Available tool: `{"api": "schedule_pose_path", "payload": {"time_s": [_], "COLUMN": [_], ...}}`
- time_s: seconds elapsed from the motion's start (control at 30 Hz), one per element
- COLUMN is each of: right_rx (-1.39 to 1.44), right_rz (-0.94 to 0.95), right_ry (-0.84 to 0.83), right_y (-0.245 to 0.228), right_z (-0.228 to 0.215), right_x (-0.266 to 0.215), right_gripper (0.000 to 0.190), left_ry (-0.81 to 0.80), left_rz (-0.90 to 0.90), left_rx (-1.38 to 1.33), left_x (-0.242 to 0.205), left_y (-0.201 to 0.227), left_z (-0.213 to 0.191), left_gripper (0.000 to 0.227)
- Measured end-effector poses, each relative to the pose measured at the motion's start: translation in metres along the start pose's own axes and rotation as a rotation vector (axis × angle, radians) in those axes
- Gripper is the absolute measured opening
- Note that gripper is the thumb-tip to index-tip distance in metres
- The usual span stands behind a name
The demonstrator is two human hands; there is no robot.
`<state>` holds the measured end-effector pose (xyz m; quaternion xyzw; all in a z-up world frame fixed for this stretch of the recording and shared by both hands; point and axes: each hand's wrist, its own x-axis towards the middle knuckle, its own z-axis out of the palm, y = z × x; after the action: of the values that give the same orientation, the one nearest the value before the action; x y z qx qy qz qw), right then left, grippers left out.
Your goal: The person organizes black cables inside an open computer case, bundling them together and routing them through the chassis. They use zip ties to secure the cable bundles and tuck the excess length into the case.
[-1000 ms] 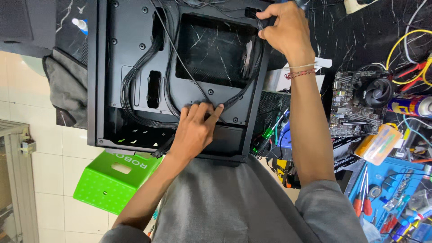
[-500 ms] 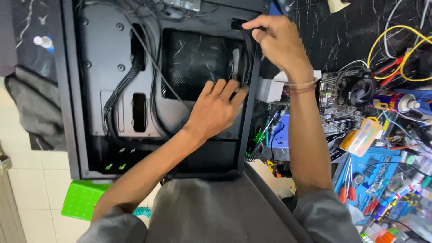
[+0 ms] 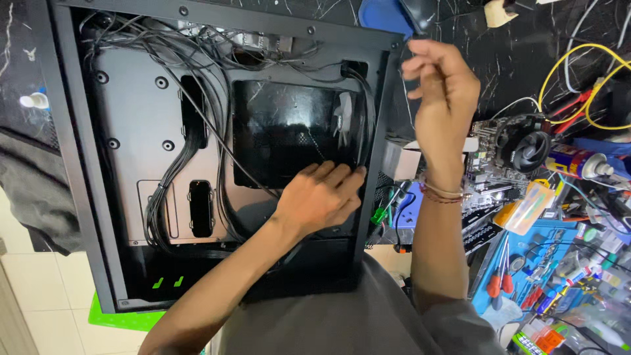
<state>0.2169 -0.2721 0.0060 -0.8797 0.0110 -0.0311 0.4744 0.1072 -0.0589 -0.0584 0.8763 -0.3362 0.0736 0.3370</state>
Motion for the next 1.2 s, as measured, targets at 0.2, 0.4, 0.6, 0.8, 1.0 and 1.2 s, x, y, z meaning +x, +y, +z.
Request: {"api": "schedule_pose_path", "payload": {"time_s": [0.2, 0.4, 0.6, 0.8, 1.0, 1.2], "right_rx": [-0.079, -0.061, -0.101, -0.126, -0.108, -0.112], "right_rz": [-0.036, -0.099, -0.148, -0.148, -0.131, -0.127], "right_ry": [0.002, 0.081, 0.114, 0.146, 0.193, 0.211], "right_y": [0.002, -0.001, 0.001, 0.004, 0.000, 0.002], "right_z": [0.035, 0.060, 0.061, 0.064, 0.065, 0.065], "right_x": [-0.005, -0.025, -0.022, -0.022, -0.021, -0.020], "right_gripper": [0.068, 0.052, 0.036, 0.042, 0.039, 0.040], "left_ry": [0.001, -0.057, -0.029, -0.057, -0.030, -0.065], "left_rz": [0.014, 0.007, 0.008, 0.007, 0.006, 0.001], "left_rx": [0.028, 0.130, 0.124, 0.108, 0.083, 0.071], "left_x": [0.002, 0.003, 0.003, 0.002, 0.002, -0.001], "left_y": [0.000, 0.003, 0.003, 0.002, 0.001, 0.000], "left_z": [-0.002, -0.005, -0.003, -0.002, 0.000, 0.002], "left_gripper": [0.025, 0.030, 0.026, 0.025, 0.024, 0.025]}}
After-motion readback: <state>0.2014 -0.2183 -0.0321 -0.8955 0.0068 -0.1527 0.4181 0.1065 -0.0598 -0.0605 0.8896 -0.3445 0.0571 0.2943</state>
